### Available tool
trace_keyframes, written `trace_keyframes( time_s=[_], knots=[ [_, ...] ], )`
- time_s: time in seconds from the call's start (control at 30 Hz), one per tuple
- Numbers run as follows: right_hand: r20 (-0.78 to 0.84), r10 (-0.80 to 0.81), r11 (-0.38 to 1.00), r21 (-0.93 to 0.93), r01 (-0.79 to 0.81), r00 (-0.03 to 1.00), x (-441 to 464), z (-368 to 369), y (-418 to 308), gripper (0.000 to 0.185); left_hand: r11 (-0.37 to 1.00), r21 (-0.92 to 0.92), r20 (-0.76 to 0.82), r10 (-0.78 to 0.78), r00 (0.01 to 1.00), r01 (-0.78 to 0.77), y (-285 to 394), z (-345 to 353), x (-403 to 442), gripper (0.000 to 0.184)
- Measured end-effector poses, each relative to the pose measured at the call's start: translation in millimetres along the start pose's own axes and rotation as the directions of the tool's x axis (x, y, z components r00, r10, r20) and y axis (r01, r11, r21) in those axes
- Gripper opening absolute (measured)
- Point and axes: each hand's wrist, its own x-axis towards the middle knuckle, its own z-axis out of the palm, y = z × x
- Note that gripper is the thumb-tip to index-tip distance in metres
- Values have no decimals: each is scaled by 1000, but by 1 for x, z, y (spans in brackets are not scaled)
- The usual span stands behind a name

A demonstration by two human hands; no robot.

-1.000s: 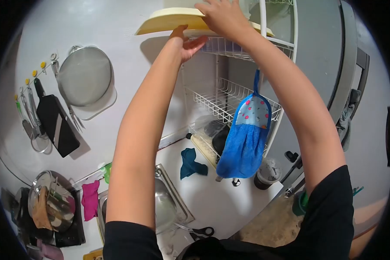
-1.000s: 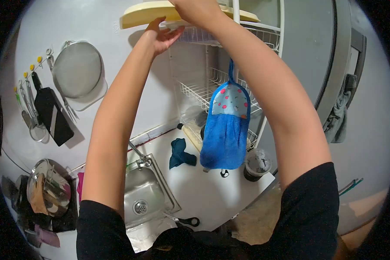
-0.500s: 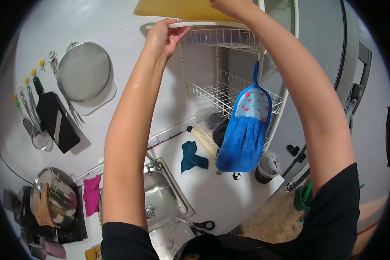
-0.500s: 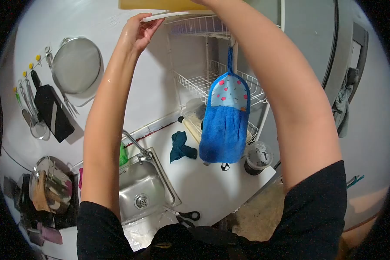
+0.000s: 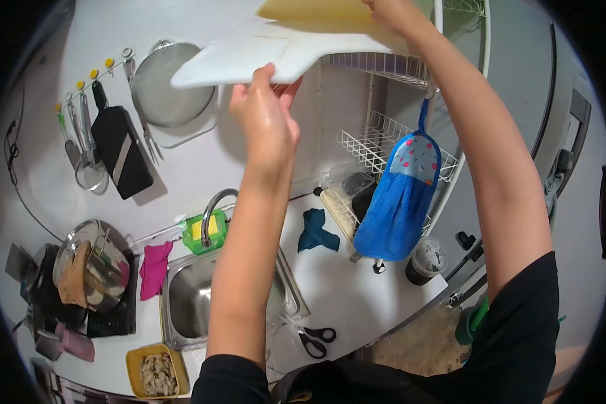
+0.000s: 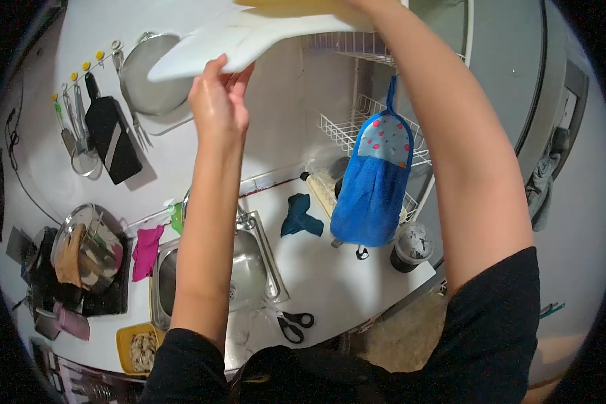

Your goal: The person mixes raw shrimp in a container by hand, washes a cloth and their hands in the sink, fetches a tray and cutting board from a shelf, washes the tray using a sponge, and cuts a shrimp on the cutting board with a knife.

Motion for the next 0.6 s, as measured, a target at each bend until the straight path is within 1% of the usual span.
trace_keyframes(
  time_s=[0.1, 0.2, 0.27, 0.33, 0.37, 0.4, 0.43, 0.47, 0.5, 0.53, 0.57, 0.6],
  knots=[
    [-66, -91, 996, -31, 89, 994, 9, 25, 22, 22, 995, 89, -11, 50, 999, -48, 32, -40, -18, 21],
    [-61, -71, 997, -35, 69, 996, -11, 10, -1, 23, 973, 219, -27, 82, 996, -74, 85, -80, -54, 22],
    [-145, -146, 989, -47, 141, 979, -11, 37, 8, 24, 955, 286, -128, 119, 985, -79, 123, -100, -93, 24],
    [-129, -166, 986, -6, 167, 978, -11, 52, 18, 27, 949, 309, -189, 131, 973, -67, 164, -129, -138, 26],
    [-76, -145, 989, 8, 146, 986, -11, 53, 19, 30, 946, 322, -242, 125, 962, -42, 183, -132, -165, 25],
    [-26, -123, 992, 17, 124, 992, -10, 52, 14, 33, 950, 312, -273, 76, 959, 14, 206, -151, -192, 27],
    [12, -170, 985, -28, 171, 985, -15, 46, 3, 32, 943, 333, -368, 115, 923, 15, 216, -146, -218, 30],
    [42, -211, 974, -81, 214, 977, -25, 31, -4, 34, 932, 362, -490, 193, 850, -3, 228, -154, -245, 24],
    [71, -244, 958, -139, 252, 967, -35, 20, -9, 36, 894, 446, -524, 223, 822, 42, 240, -161, -275, 26],
    [89, -271, 948, -150, 282, 958, -42, 15, -12, 38, 878, 462, -627, 226, 745, 122, 250, -166, -304, 28],
    [104, -294, 937, -164, 308, 950, -47, 11, -14, 39, 856, 487, -661, 233, 713, 172, 259, -176, -338, 30],
    [120, -316, 925, -181, 333, 941, -51, 10, -15, 40, 864, 435, -648, 106, 754, 252, 266, -169, -364, 33]
  ],
)
